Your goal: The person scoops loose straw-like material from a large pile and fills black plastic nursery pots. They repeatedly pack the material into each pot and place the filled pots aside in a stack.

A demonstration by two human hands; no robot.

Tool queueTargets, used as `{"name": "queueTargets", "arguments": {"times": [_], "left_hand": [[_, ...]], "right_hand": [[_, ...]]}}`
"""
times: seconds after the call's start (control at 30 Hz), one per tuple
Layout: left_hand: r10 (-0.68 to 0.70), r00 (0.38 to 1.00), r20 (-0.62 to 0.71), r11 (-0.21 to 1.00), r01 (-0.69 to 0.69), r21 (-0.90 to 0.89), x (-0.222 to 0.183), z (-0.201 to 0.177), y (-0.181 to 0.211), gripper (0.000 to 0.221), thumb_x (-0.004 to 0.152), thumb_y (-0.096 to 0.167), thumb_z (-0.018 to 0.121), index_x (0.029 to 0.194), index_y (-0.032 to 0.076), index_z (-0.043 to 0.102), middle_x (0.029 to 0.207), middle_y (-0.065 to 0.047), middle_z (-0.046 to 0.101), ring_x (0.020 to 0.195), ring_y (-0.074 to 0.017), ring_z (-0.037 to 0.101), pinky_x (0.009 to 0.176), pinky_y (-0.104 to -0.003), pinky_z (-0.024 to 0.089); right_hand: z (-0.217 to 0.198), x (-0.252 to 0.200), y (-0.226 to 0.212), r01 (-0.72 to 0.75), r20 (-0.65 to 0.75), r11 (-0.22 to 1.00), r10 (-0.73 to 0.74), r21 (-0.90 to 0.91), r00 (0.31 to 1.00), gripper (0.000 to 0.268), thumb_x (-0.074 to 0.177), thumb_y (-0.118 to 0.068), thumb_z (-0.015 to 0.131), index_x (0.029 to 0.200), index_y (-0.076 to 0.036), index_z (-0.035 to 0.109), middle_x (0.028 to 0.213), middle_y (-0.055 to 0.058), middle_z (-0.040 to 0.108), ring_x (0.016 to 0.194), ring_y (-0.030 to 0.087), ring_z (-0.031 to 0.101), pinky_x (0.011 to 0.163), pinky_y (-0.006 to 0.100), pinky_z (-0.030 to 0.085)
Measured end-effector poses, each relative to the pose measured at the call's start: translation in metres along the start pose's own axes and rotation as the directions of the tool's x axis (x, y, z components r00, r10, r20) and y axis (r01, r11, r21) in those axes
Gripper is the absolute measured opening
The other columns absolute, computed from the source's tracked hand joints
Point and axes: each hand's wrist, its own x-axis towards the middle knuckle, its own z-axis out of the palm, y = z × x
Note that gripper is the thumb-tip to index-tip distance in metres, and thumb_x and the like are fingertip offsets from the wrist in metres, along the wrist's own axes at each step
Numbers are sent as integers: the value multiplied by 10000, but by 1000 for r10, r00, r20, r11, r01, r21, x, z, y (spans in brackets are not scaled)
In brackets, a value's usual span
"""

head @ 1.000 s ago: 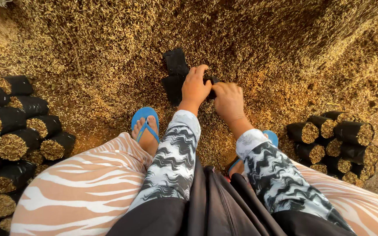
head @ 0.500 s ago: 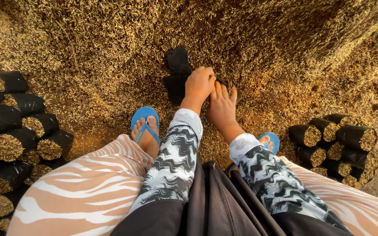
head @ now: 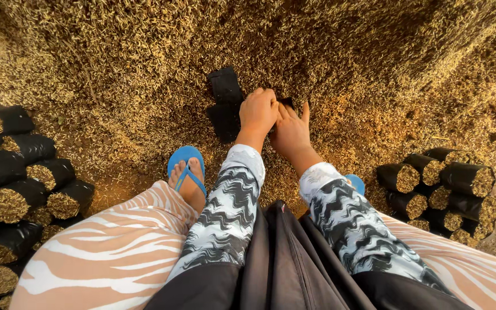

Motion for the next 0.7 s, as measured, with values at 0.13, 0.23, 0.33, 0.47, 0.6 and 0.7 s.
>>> {"name": "queueTargets", "arguments": {"times": [0.13,0.23,0.33,0.47,0.6,0.7], "left_hand": [[-224,974,43,973,221,67,-9,-11,-3,437,762,351,769,1077,80,633,1086,-159,648,1021,-379,638,783,-488,524],[-349,892,286,935,311,170,-9,-18,-11,451,841,421,710,1140,90,643,1136,-152,671,1086,-348,652,856,-473,535],[-321,879,352,944,269,190,-14,-13,-13,359,918,381,634,1140,106,689,1156,-144,705,1106,-342,665,901,-481,535],[-356,864,355,934,316,168,-13,-4,-15,340,939,373,599,1132,114,704,1125,-133,726,1088,-340,683,903,-483,540],[-327,873,362,944,291,153,-13,-3,-19,341,930,376,610,1101,93,694,1093,-139,715,1052,-358,674,868,-495,539],[-307,879,364,951,272,145,-14,-3,-22,333,934,375,607,1055,77,694,1043,-141,714,1008,-358,676,840,-503,536]], "right_hand": [[1,-13,16,146,-218,979,-113,140,969,608,743,-245,747,1317,-110,601,1404,66,590,1313,270,521,1168,661,160],[3,-31,26,224,-411,971,-173,80,895,209,884,-168,717,1092,-166,695,1282,29,651,1234,286,568,1183,542,307],[8,-35,30,278,-461,957,-208,88,863,132,845,-162,746,970,-172,704,1169,17,660,1147,279,580,1112,524,368],[8,-10,48,209,-519,880,50,427,853,179,919,-139,744,1085,-134,676,1316,104,610,1274,336,527,1118,473,410],[-6,33,76,81,-474,864,192,497,859,427,937,-158,729,1342,-111,604,1550,200,409,1441,431,354,1183,517,360],[-11,52,84,67,-458,926,120,372,881,604,924,-203,762,1475,-97,538,1618,237,303,1452,496,263,1168,588,298]]}}
